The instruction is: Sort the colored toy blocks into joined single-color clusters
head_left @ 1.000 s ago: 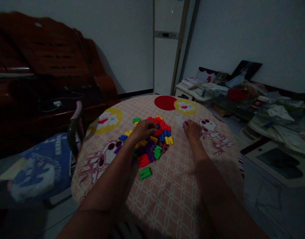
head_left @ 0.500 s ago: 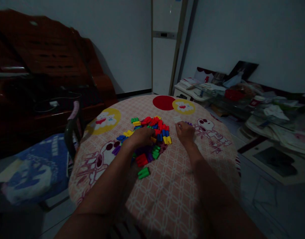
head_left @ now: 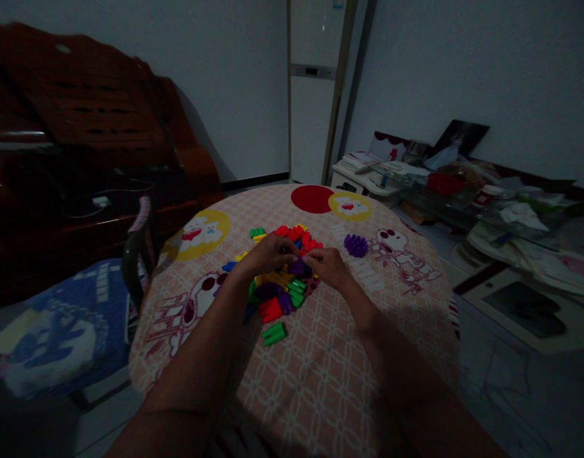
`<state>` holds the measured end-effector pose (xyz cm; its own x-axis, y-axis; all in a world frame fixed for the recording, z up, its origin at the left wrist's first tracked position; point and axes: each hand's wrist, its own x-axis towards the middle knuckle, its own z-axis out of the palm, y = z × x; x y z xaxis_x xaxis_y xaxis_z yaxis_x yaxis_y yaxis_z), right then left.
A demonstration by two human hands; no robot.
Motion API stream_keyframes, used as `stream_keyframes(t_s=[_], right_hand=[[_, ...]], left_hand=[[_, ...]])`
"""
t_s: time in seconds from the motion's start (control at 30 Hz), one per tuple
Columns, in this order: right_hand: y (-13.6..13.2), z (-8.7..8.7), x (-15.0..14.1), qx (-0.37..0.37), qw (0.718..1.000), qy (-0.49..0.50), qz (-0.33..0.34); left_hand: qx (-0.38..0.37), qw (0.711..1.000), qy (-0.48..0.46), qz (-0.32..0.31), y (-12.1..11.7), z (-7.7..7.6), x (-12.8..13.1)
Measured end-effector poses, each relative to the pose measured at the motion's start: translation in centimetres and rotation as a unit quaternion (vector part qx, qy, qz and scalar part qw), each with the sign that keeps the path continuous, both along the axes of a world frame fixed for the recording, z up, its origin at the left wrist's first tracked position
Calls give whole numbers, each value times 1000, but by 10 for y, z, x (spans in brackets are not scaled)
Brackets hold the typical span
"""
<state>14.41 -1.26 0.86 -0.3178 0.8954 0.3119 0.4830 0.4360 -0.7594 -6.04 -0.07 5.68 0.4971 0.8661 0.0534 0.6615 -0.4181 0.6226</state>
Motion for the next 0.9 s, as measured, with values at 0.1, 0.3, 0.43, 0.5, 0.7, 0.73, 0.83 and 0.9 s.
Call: stream_keyframes(t_s=[0.1,0.3,0.43,0.5,0.7,0.73,0.83,0.9], right_hand=[[1,0,2,-60,996,63,7],[10,-6,8,-118,980,161,-18],[18,-1,34,-37,983,126,-130],[19,4,51,11,978,43,-202],[19,14,75,57,903,-274,-327],[19,14,75,57,891,-306,-329],[21,10,71,54,866,-371,-330],[22,7,67,56,857,-393,-329]], left_hand=[[-4,998,-55,8,3,-7,3],[8,996,-82,19,5,-11,7],[21,997,-72,38,5,-8,5],[16,997,-62,39,5,-7,4],[15,998,-45,46,5,-5,4],[15,998,-43,45,5,-5,4],[9,998,-33,49,5,-4,1],[6,999,-21,50,5,-4,-3]])
